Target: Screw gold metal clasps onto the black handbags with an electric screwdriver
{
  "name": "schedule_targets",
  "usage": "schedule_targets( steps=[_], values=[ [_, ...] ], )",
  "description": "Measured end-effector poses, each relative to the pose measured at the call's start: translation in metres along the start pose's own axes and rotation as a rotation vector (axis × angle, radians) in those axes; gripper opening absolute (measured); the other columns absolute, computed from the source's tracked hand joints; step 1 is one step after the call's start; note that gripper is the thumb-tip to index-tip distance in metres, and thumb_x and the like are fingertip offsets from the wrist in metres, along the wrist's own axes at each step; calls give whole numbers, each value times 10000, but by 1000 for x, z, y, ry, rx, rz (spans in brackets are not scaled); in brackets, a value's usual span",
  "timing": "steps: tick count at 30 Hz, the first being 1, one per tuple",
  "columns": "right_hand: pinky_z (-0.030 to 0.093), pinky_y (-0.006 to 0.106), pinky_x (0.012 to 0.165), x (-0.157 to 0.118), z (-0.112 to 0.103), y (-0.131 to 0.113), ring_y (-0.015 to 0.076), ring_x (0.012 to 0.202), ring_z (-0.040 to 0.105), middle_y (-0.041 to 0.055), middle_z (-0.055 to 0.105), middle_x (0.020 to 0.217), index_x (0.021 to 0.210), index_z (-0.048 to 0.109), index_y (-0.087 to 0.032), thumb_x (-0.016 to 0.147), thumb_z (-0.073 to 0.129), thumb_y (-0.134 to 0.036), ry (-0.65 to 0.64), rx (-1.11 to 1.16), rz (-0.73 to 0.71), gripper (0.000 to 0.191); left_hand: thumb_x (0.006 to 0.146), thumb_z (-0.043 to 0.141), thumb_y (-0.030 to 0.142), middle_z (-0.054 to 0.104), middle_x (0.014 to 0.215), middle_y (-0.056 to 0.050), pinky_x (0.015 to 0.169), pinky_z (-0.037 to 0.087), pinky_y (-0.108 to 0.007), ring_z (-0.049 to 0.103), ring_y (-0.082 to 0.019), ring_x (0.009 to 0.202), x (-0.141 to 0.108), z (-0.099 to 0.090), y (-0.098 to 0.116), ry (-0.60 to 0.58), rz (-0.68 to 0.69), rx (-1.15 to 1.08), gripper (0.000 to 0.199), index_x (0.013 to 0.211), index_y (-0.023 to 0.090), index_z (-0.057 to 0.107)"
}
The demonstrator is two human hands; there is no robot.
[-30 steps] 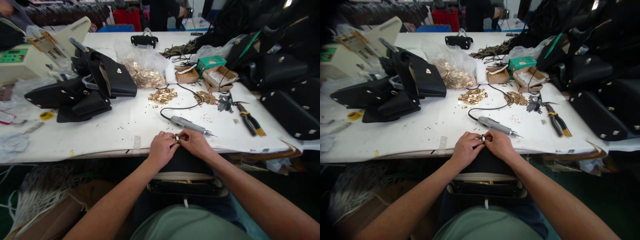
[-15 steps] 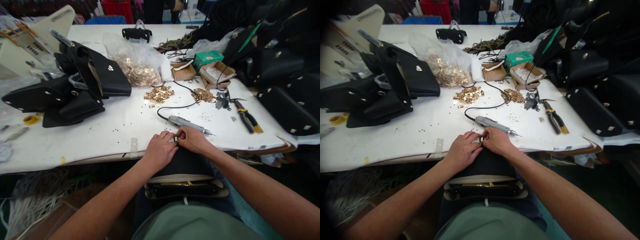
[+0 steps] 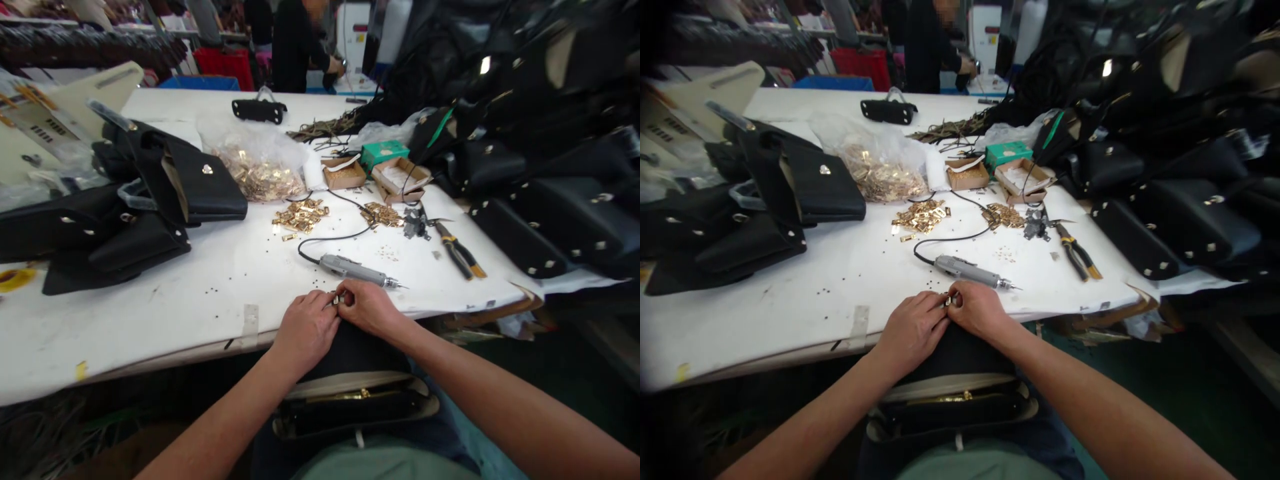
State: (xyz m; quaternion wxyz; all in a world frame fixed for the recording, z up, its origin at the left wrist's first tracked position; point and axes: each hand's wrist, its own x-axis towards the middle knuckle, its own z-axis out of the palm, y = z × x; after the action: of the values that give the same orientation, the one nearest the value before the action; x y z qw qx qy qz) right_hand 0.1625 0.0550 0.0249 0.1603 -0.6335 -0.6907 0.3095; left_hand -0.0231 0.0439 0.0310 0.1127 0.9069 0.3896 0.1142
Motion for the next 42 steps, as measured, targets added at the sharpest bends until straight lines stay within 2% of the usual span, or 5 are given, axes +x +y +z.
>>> schedule_targets(
  steps=[5, 11, 21, 30, 42],
  values=[
    [456, 284, 686, -9, -15, 4, 178, 732, 636, 28, 730, 833, 991, 750, -222, 837, 653, -241, 46, 192, -42, 183, 932, 629, 213, 713, 1227, -88, 948, 563, -454, 635, -270, 1146, -3, 7, -5, 112, 7, -25, 197, 1106, 215, 721],
    [467, 271, 668, -16, -63, 37, 174, 712, 656, 12, 734, 778, 900, 769, -211, 878, 613, -321, 240, 145, 36, 192, 949, 602, 222, 715, 1273, -89, 967, 580, -500, 649, -293, 1179, -7, 16, -6, 170, 5, -21, 199, 1089, 208, 743],
    [453, 301, 722, 70, -150, 133, 251, 931, 686, 74, 765, 1037, 1249, 708, -238, 889, 601, -399, 357, -331, 378, 408, 930, 600, 196, 732, 1247, -72, 921, 615, -495, 679, -291, 1151, -8, 24, -13, 278, 57, 18, 216, 1084, 223, 749],
    [476, 325, 770, 111, -157, 146, 286, 1048, 673, 80, 732, 1185, 1200, 729, -308, 892, 590, -503, 216, -465, 388, 391, 925, 603, 203, 728, 1266, -58, 912, 632, -487, 684, -282, 1154, -9, 23, -14, 291, 74, 22, 232, 1113, 241, 735],
    [481, 304, 734, 146, -147, 139, 267, 965, 694, 86, 768, 1008, 937, 793, -239, 829, 673, -347, 257, -399, 436, 194, 901, 627, 173, 725, 1272, -57, 930, 621, -503, 676, -287, 1166, -10, 22, -10, 282, 26, -33, 259, 1128, 250, 724]
  ],
)
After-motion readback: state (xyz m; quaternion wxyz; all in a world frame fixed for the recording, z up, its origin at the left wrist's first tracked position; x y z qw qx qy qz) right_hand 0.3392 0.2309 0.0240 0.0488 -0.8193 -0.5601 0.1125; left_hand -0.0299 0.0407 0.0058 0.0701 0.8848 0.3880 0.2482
